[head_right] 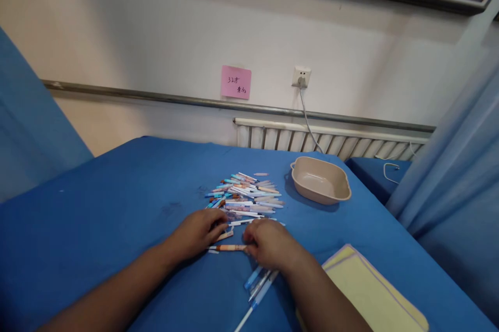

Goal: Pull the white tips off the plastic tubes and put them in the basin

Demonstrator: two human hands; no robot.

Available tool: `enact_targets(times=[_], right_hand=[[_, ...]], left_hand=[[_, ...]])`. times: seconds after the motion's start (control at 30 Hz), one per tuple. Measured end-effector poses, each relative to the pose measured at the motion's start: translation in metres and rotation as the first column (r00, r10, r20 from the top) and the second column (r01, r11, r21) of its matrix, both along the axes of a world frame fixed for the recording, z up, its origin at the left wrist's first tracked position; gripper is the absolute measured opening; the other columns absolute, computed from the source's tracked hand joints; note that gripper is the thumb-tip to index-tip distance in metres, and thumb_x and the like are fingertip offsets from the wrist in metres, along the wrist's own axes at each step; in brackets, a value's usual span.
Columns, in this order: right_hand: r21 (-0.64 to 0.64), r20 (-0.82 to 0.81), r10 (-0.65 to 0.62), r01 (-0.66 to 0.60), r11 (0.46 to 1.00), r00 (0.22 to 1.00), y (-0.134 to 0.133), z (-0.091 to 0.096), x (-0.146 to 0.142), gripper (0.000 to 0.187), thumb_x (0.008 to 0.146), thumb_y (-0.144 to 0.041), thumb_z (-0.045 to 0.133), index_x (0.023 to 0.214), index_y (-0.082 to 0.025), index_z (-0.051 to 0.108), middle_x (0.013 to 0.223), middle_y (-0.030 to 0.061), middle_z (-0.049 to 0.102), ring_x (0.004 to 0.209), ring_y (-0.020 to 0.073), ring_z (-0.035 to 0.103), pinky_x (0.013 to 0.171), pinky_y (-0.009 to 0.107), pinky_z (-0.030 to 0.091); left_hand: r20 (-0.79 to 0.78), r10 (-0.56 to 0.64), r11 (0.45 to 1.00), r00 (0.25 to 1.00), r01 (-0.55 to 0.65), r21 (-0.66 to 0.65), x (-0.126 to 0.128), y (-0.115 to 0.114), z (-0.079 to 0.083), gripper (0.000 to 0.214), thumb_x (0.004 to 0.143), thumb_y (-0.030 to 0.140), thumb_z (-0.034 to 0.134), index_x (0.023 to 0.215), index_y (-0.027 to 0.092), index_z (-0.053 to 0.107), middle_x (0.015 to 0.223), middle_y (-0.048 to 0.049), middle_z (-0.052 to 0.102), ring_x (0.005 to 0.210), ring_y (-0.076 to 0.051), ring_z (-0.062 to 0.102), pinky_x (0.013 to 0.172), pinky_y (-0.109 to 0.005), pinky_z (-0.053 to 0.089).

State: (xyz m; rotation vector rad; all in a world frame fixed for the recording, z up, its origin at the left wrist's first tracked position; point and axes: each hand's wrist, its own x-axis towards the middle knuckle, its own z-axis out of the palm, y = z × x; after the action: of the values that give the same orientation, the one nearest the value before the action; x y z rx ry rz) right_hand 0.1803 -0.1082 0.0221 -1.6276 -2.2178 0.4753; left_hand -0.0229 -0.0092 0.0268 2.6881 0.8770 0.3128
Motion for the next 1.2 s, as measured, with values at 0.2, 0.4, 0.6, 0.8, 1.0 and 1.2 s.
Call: enact_targets(times=[0.2, 0.4, 0.6, 0.8, 1.0, 1.2], right_hand=[[0.03, 0.048, 0.022, -0.023, 0.999, 0.999, 0.0, -0.001, -0.006, 0.012, 0.077, -0.019, 0.056, 0.087, -0.02, 0.062, 0.088, 0.0034, 0.065, 0.082, 0.0168, 0.057, 0.07, 0.024, 0.035], [-0.008, -0.087, -0.095, 0.095, 0.995, 0.992, 0.007, -0.012, 0.01, 0.006, 0.08, -0.02, 0.054, 0.084, -0.02, 0.058, 0.077, -0.0003, 0.063, 0.068, 0.0123, 0.053, 0.058, 0.02, 0.033], [0.005, -0.227, -0.102, 0.106, 0.994, 0.968, 0.009, -0.018, 0.006, 0.005, 0.082, -0.021, 0.053, 0.084, -0.02, 0.057, 0.073, -0.0016, 0.06, 0.062, 0.011, 0.05, 0.055, 0.019, 0.034], [0.016, -0.249, -0.086, 0.093, 0.996, 0.965, 0.009, -0.018, 0.0, 0.004, 0.082, -0.022, 0.054, 0.082, -0.02, 0.057, 0.073, -0.0015, 0.061, 0.066, 0.0117, 0.052, 0.058, 0.02, 0.036], [0.048, -0.2, -0.069, 0.081, 0.996, 0.977, 0.007, -0.011, 0.001, 0.005, 0.081, -0.02, 0.055, 0.084, -0.02, 0.058, 0.078, -0.0003, 0.062, 0.07, 0.0126, 0.054, 0.061, 0.021, 0.036], [0.075, -0.207, -0.076, 0.093, 0.993, 0.975, 0.009, -0.015, -0.002, 0.005, 0.078, -0.016, 0.057, 0.081, -0.019, 0.056, 0.078, 0.0, 0.061, 0.071, 0.013, 0.054, 0.061, 0.021, 0.035]], left_hand=[[0.046, 0.019, 1.0, 0.999, -0.019, -0.003, 0.001, -0.001, -0.002, 0.02, 0.089, 0.03, 0.044, 0.092, 0.022, 0.061, 0.088, -0.003, 0.065, 0.081, -0.018, 0.058, 0.069, -0.025, 0.04], [0.195, 0.008, 0.999, 0.981, -0.014, 0.033, 0.004, -0.012, 0.006, 0.025, 0.088, 0.035, 0.05, 0.108, 0.021, 0.055, 0.101, -0.0053, 0.062, 0.091, -0.02, 0.055, 0.078, -0.03, 0.04], [0.165, -0.147, 0.989, 0.975, 0.141, 0.046, 0.009, -0.02, 0.002, 0.019, 0.087, 0.032, 0.054, 0.103, 0.021, 0.055, 0.099, -0.0054, 0.059, 0.092, -0.02, 0.052, 0.08, -0.031, 0.039], [0.128, -0.19, 0.981, 0.973, 0.184, 0.059, 0.011, -0.019, 0.001, 0.019, 0.092, 0.033, 0.042, 0.093, 0.02, 0.056, 0.092, -0.0049, 0.058, 0.089, -0.019, 0.052, 0.077, -0.028, 0.039], [0.028, -0.124, 0.992, 0.992, 0.125, -0.007, 0.013, -0.017, 0.001, 0.031, 0.095, 0.035, 0.033, 0.084, 0.019, 0.057, 0.082, -0.0036, 0.062, 0.076, -0.017, 0.056, 0.066, -0.026, 0.038], [0.037, -0.127, 0.992, 0.991, 0.126, 0.012, 0.013, -0.02, 0.004, 0.025, 0.09, 0.042, 0.045, 0.098, 0.02, 0.055, 0.093, -0.0043, 0.063, 0.083, -0.019, 0.056, 0.069, -0.027, 0.039]])
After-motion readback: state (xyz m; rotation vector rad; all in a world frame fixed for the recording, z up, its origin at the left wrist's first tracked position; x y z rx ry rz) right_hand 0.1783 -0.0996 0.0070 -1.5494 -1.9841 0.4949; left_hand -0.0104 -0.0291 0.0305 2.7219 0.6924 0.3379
